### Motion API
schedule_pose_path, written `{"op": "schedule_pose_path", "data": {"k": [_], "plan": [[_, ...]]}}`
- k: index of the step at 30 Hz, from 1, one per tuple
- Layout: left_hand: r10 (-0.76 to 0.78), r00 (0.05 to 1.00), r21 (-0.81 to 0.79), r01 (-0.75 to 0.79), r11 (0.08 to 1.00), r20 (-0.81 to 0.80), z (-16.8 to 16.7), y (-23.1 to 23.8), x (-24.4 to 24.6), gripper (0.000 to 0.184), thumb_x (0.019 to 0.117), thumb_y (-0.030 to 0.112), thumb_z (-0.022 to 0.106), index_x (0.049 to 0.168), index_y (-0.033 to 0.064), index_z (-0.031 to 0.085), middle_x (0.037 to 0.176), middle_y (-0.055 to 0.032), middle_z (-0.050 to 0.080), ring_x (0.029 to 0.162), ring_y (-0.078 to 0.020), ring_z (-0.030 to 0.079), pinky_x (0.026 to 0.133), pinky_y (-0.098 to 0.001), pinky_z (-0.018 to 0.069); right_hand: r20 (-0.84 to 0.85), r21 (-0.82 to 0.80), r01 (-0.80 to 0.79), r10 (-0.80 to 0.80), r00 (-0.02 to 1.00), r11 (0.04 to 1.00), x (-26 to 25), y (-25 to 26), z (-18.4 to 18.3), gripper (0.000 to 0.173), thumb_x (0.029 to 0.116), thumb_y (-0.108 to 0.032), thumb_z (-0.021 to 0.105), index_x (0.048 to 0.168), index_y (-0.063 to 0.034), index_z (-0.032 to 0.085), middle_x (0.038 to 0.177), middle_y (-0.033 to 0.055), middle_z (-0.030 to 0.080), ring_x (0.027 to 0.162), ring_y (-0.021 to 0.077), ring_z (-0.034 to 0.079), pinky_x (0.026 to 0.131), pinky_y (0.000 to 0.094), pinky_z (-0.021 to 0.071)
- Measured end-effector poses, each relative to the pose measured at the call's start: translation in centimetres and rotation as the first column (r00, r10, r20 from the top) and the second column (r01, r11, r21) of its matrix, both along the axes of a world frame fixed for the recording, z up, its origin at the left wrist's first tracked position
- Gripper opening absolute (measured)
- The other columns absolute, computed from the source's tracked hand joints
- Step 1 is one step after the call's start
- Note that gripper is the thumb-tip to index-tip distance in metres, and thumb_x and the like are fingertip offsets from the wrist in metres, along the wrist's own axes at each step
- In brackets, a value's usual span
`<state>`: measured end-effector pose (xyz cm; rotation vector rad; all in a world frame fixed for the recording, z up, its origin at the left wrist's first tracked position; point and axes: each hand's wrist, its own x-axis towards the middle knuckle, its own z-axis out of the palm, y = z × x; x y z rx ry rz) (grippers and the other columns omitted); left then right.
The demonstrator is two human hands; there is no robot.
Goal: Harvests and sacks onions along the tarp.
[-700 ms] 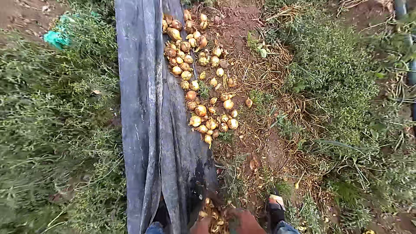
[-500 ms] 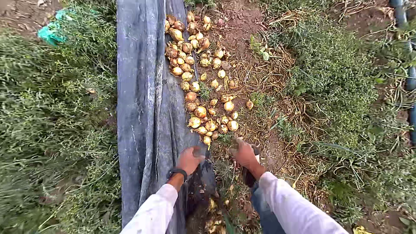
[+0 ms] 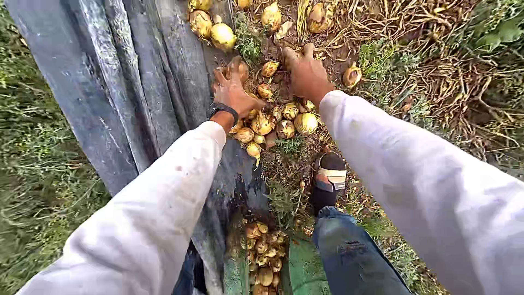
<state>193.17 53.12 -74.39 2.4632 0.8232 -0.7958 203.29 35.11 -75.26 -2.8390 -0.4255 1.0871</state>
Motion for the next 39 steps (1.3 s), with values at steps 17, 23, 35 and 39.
{"op": "schedule_pose_path", "data": {"k": [17, 23, 35, 39], "plan": [[0.098, 0.995, -0.658, -0.063, 0.75, 0.017, 8.0, -1.4, -11.9, 0.132, 0.0429, 0.036, 0.102, 0.155, 0.0406, 0.033, 0.146, -0.0056, 0.054, 0.124, -0.022, 0.062, 0.095, -0.0502, 0.0604, -0.789, 0.603, -0.075, 0.607, 0.093, 0.794, -30.9, -9.8, 9.3, 0.059, 0.0717, -0.01, 0.093, 0.126, -0.0092, 0.072, 0.12, 0.0205, 0.071, 0.11, 0.0429, 0.067, 0.093, 0.0696, 0.0511], [-0.458, 0.754, -0.761, -0.084, 0.644, -0.47, 10.7, -5.3, -25.0, 0.059, 0.0785, 0.032, 0.088, 0.13, 0.0111, 0.068, 0.139, -0.0147, 0.062, 0.131, -0.032, 0.058, 0.112, -0.0552, 0.0462, -0.794, 0.463, -0.214, 0.51, 0.332, 0.86, -23.9, -8.7, 7.8, 0.024, 0.0914, -0.014, 0.074, 0.114, -0.0054, 0.073, 0.11, 0.0203, 0.071, 0.103, 0.0405, 0.068, 0.091, 0.0648, 0.0522], [-0.705, 0.697, -0.084, 0.7, 0.709, -0.131, -0.3, -2.8, -7.2, 0.095, 0.0725, 0.076, 0.075, 0.155, 0.0485, 0.038, 0.153, -0.0129, 0.051, 0.139, -0.0453, 0.046, 0.097, -0.0784, 0.0393, -0.079, 0.068, -0.303, 0.308, 0.948, 0.95, -11.5, -3.8, 1.2, 0.095, 0.068, -0.047, 0.091, 0.151, -0.0416, 0.045, 0.165, 0.0061, 0.035, 0.139, 0.0501, 0.041, 0.08, 0.0686, 0.0515], [-0.712, 0.695, -0.168, 0.693, 0.701, -0.103, -1.0, -0.8, -8.5, 0.079, 0.0859, 0.071, 0.068, 0.155, 0.0413, 0.043, 0.15, -0.0132, 0.054, 0.138, -0.0433, 0.05, 0.087, -0.0633, 0.0564, 0.157, 0.189, -0.438, 0.413, 0.897, 0.879, -14.1, -7.4, -0.8, 0.067, 0.0766, -0.055, 0.082, 0.136, -0.0347, 0.059, 0.157, 0.0219, 0.04, 0.12, 0.053, 0.053, 0.077, 0.0643, 0.0504]]}}
